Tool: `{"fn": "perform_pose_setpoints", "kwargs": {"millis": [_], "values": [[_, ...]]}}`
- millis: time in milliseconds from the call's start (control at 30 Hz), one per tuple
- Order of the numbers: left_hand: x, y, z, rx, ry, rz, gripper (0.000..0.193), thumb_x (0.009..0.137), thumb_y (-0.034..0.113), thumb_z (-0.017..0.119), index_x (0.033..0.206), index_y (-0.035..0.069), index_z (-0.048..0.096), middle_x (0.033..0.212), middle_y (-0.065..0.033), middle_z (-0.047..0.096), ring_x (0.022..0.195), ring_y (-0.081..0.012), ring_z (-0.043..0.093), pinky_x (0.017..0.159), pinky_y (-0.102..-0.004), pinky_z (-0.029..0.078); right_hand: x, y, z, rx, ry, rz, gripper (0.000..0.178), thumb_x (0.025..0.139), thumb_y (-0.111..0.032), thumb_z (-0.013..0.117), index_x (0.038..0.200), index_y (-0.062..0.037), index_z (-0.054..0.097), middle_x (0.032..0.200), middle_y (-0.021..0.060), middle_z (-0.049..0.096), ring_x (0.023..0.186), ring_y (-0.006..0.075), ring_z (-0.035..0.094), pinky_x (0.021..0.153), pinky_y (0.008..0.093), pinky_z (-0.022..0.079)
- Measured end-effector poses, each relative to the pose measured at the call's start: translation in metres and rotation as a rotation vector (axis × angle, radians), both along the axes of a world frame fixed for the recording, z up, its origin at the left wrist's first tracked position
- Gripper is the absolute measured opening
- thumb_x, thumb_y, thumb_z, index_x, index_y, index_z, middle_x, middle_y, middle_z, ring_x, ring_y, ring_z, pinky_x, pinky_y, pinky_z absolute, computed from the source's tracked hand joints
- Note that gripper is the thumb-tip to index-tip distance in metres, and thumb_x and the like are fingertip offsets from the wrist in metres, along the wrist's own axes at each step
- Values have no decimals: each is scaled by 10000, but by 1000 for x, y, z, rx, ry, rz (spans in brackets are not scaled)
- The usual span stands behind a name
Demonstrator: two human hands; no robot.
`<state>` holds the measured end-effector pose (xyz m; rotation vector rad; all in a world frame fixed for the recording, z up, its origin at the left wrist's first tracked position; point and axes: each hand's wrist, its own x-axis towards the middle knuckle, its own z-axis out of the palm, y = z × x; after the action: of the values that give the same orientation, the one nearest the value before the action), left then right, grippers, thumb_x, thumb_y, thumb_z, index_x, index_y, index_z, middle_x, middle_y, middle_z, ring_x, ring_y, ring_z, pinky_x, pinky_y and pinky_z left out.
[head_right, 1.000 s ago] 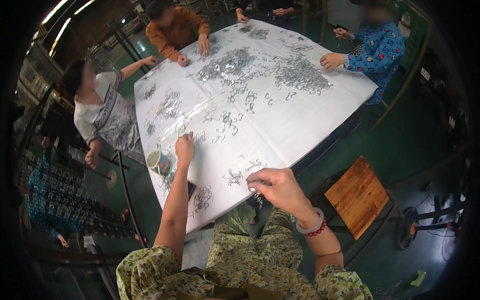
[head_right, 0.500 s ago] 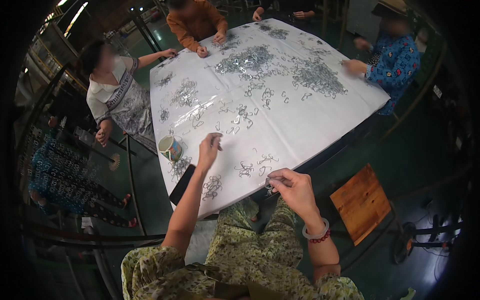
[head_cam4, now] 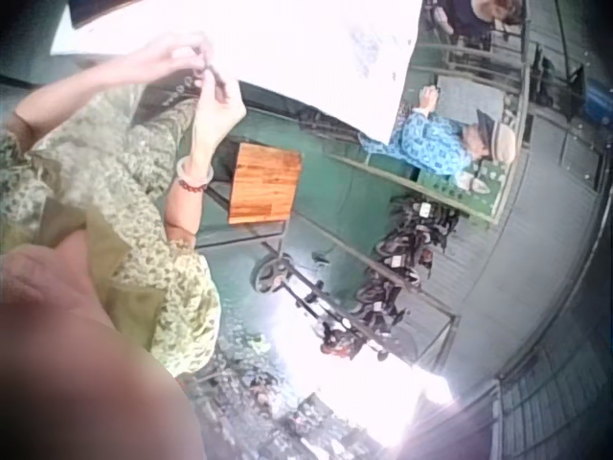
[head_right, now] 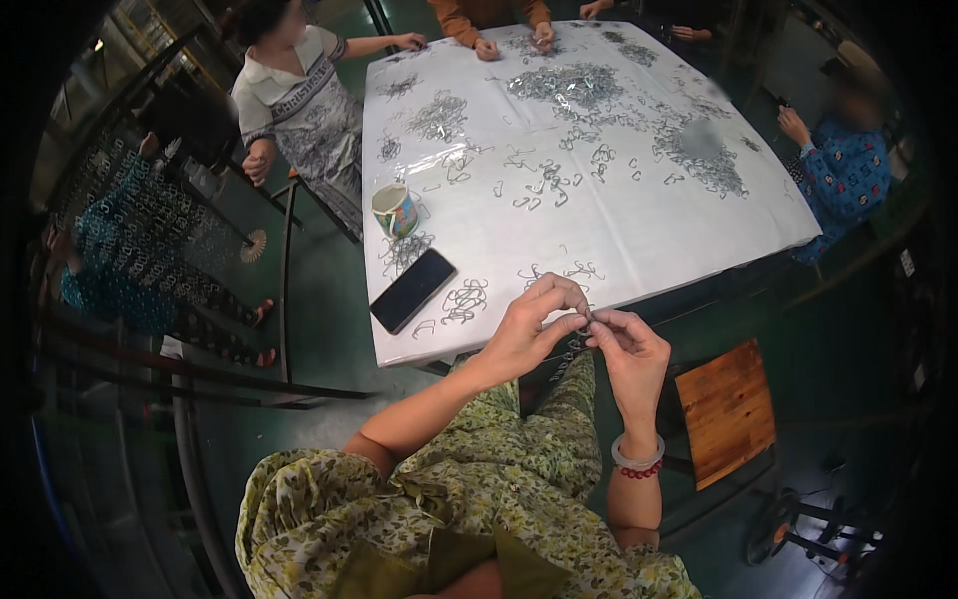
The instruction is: The person sits at a table and repeatedly picks up small metal hooks, bends them into shape, and places them on a white sheet. Other people at the table perform similar actions.
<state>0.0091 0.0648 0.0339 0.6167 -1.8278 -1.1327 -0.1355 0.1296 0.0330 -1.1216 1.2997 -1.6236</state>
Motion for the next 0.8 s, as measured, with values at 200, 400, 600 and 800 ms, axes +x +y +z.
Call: {"fn": "perform_pose_setpoints", "kwargs": {"millis": [200,400,600,800], "values": [[-3,11,-15,-38,31,122,116,835,11,609,948,-8,590,935,-115,622,876,-224,613,763,-327,483,-1,-2,-6,-105,157,9,148,801,76,630,946,60,655,864,89,636,703,111,616,623,207,510],[-4,13,-27,-28,-6,97,119,834,9,608,952,-1,593,891,-121,629,850,-260,612,757,-346,477,-35,-47,-13,71,237,-64,170,862,0,590,1010,57,650,820,74,632,688,100,586,591,216,467],[2,0,-40,-20,-70,21,112,832,24,623,939,-1,600,912,-117,630,862,-262,611,760,-343,488,-38,-203,-89,-26,845,34,203,840,-51,574,1013,-33,677,868,148,613,826,311,586,752,367,483],[9,-14,-42,6,-27,-95,93,856,60,592,943,27,580,882,-89,612,844,-280,575,762,-368,452,-49,-279,-121,22,1258,66,211,787,-68,616,984,-85,691,946,118,581,974,279,533,785,402,476]]}}
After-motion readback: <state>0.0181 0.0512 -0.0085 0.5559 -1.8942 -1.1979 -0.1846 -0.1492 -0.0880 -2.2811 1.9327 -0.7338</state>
